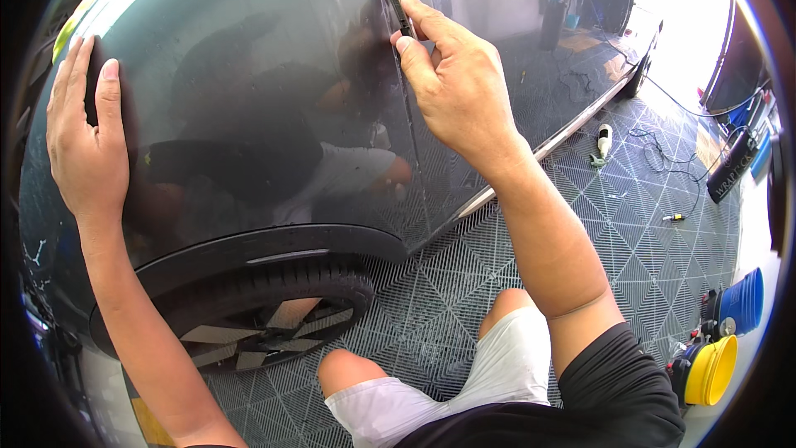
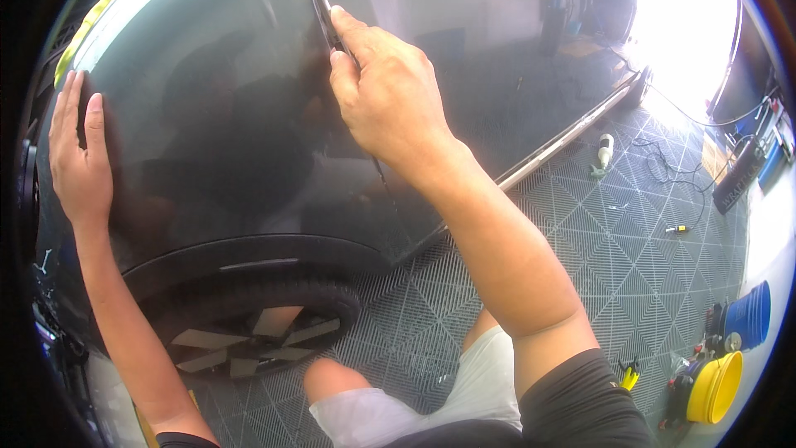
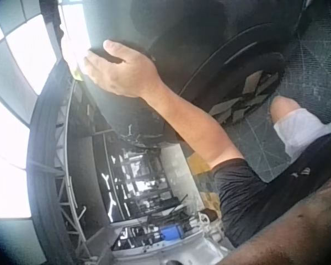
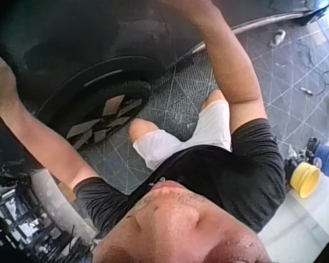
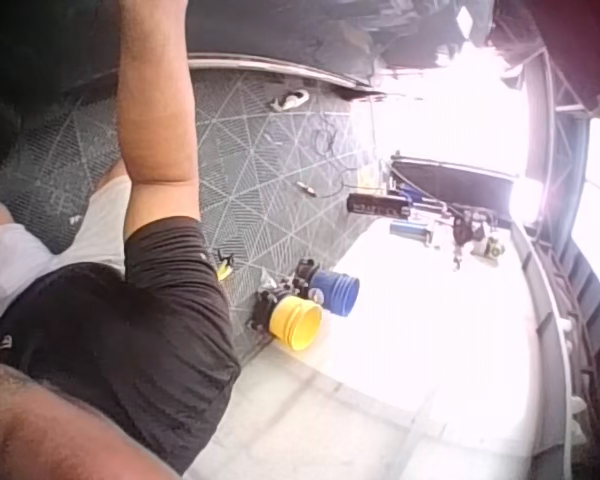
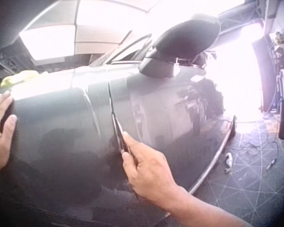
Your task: The person applies a protective film to the side of a car, using a yellow squeegee to smooth the surface and a metal blade to trim excess material along the door edge and side mirror. They wipe the area with a cloth and use a spray bottle to apply liquid during the process.
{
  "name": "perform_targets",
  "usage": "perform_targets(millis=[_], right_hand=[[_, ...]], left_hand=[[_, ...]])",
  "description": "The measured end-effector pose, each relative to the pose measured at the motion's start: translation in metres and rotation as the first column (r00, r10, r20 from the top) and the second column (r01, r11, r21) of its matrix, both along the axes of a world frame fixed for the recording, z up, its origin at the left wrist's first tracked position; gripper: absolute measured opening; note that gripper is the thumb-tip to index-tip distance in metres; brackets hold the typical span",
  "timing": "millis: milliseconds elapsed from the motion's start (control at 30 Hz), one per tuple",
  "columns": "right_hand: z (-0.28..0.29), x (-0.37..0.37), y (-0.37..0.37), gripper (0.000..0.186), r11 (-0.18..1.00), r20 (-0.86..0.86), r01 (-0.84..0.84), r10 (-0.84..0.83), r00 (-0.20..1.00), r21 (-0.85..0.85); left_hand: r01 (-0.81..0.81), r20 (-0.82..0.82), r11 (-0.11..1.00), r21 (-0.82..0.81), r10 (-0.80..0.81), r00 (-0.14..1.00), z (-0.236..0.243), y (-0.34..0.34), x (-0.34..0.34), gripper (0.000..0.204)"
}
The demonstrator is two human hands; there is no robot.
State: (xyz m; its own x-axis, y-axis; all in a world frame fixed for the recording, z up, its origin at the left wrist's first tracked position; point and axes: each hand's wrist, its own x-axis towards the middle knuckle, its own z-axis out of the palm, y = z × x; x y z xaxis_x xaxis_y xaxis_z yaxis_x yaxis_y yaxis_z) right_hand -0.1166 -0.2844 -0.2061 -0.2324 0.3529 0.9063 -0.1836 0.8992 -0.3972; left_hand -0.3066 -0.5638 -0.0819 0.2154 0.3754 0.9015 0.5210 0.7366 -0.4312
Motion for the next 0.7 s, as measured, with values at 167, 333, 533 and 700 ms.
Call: perform_targets(millis=[167,333,533,700], right_hand=[[-0.011,-0.002,-0.001,0.041,1.0,-0.02,0.0,0.0,1.0,-0.013],[-0.017,-0.003,0.001,0.04,1.0,-0.046,-0.016,0.016,0.999,-0.007],[-0.021,-0.002,0.0,0.041,1.0,-0.03,-0.01,0.009,0.999,-0.017],[-0.034,-0.004,0.005,0.041,0.999,-0.047,-0.011,0.012,0.999,0.032]], left_hand=[[0.013,0.016,1.0,0.005,-0.013,1.0,-0.002,-0.003,-0.002,0.045],[-0.01,0.01,1.0,0.012,0.01,1.0,-0.003,-0.003,-0.005,0.045],[-0.004,-0.011,1.0,-0.009,0.004,1.0,0.001,-0.004,-0.008,0.044],[0.052,0.003,0.998,-0.024,-0.052,0.999,0.002,-0.004,-0.009,0.044]])
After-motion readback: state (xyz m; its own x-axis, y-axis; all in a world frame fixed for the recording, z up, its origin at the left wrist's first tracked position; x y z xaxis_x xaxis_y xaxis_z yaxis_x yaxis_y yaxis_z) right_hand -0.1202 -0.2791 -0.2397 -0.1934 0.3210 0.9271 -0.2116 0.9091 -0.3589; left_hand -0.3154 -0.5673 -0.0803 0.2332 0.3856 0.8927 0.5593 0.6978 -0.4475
